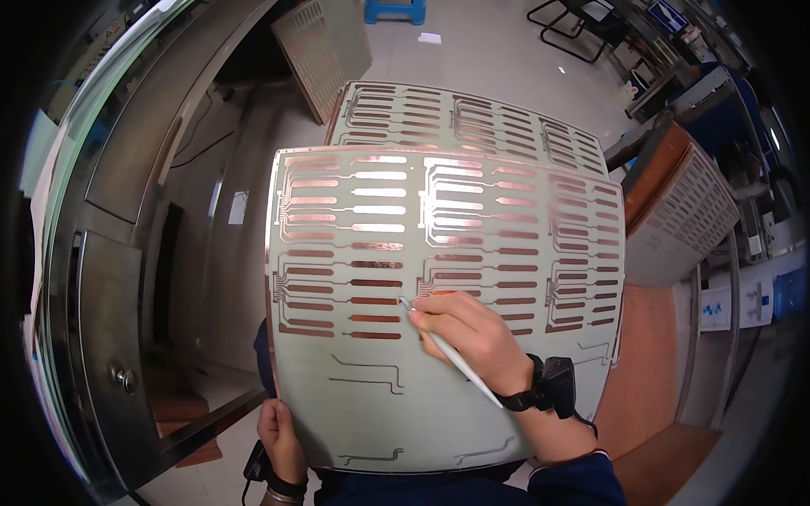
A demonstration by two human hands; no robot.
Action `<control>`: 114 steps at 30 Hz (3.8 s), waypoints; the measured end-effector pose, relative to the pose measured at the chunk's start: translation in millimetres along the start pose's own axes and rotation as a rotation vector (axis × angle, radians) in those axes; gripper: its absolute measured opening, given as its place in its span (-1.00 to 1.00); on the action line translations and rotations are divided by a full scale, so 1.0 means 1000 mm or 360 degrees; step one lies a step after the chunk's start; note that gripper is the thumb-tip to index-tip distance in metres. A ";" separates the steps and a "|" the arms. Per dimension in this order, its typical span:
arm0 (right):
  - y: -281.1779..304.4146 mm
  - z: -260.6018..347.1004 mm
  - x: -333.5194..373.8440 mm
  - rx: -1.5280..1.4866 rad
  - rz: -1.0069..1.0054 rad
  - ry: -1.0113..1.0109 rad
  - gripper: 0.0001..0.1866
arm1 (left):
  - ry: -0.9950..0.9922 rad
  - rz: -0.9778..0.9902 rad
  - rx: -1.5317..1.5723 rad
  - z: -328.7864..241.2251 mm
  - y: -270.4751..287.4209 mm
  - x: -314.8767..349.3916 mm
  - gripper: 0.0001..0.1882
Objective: Manually marking or inspecting specific patterns on metal sheets using a white marker/pen.
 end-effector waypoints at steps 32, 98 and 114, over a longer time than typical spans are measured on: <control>0.001 -0.010 -0.002 -0.0114 -0.0089 -0.0138 -0.75 | -0.0119 -0.0029 0.0020 0.016 0.004 -0.001 -0.68; 0.006 -0.019 -0.003 -0.0320 -0.0009 -0.0329 -0.75 | -0.0181 -0.0041 0.0007 0.009 0.001 -0.001 -0.70; 0.008 -0.035 -0.001 -0.0498 -0.0101 -0.0666 -0.81 | -0.0167 -0.0059 0.0032 0.015 0.001 -0.002 -0.70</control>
Point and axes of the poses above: each hand's wrist, its own x-axis away from the middle knuckle, its own y-axis out of the back of the hand, z = x × y, the point moved 8 cm from there along -x, towards the middle knuckle, and after that the axes turned 8 degrees about -y, right-handed, at the moved point
